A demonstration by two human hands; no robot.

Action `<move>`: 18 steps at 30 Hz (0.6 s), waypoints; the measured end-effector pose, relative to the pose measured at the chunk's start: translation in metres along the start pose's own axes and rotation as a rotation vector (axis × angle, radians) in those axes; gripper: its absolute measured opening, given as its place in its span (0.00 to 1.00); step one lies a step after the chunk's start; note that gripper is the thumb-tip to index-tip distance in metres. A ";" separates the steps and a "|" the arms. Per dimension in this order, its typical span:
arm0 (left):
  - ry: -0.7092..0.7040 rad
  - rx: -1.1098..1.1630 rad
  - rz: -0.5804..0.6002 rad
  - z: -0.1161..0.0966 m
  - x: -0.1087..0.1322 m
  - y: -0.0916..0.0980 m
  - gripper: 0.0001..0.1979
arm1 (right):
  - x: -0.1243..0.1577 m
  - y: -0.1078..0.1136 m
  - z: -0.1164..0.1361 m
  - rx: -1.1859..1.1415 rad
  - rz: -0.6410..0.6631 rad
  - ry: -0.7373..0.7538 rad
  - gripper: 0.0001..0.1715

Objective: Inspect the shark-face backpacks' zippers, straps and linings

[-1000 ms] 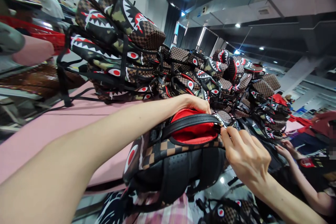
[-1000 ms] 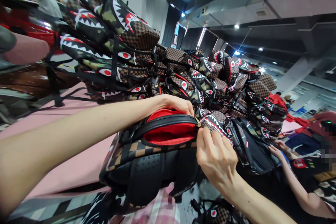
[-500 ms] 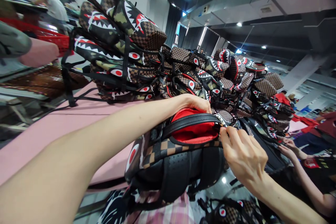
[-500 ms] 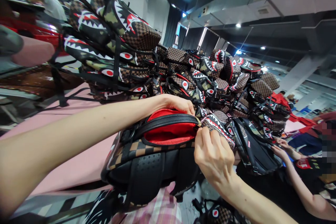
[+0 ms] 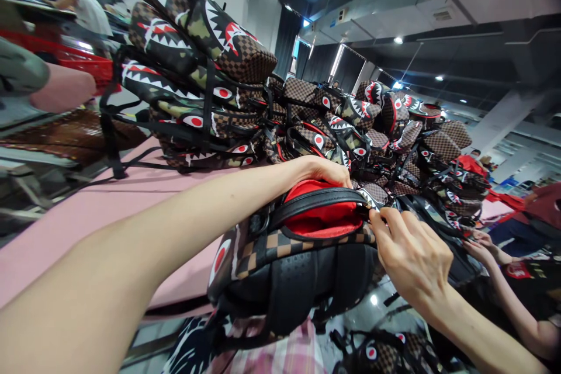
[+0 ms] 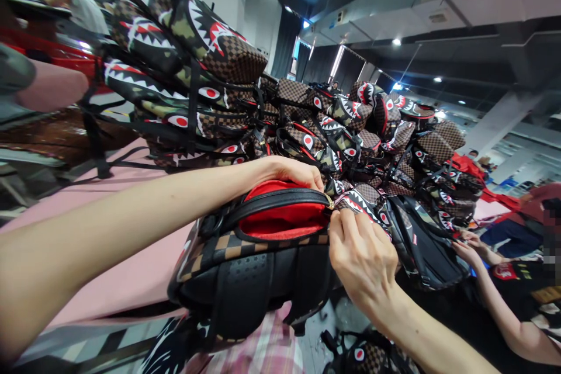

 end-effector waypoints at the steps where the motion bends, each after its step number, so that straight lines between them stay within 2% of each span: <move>1: -0.008 -0.004 0.003 0.000 0.000 0.000 0.06 | 0.000 -0.001 0.001 -0.001 0.007 0.007 0.11; 9: 0.024 0.038 0.017 0.003 -0.002 -0.001 0.06 | -0.005 0.006 0.008 0.017 -0.024 0.033 0.11; 18: -0.015 0.005 0.029 0.001 -0.002 -0.001 0.07 | -0.007 0.013 0.011 0.054 -0.105 0.047 0.12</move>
Point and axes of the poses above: each hand's wrist, its own x-axis away from the middle knuckle, its own y-axis out of the back of the hand, z = x × y, the point moved 6 cm from there along -x, towards the middle knuckle, and after that the axes turned 12 degrees about x, right-handed, at the moved point
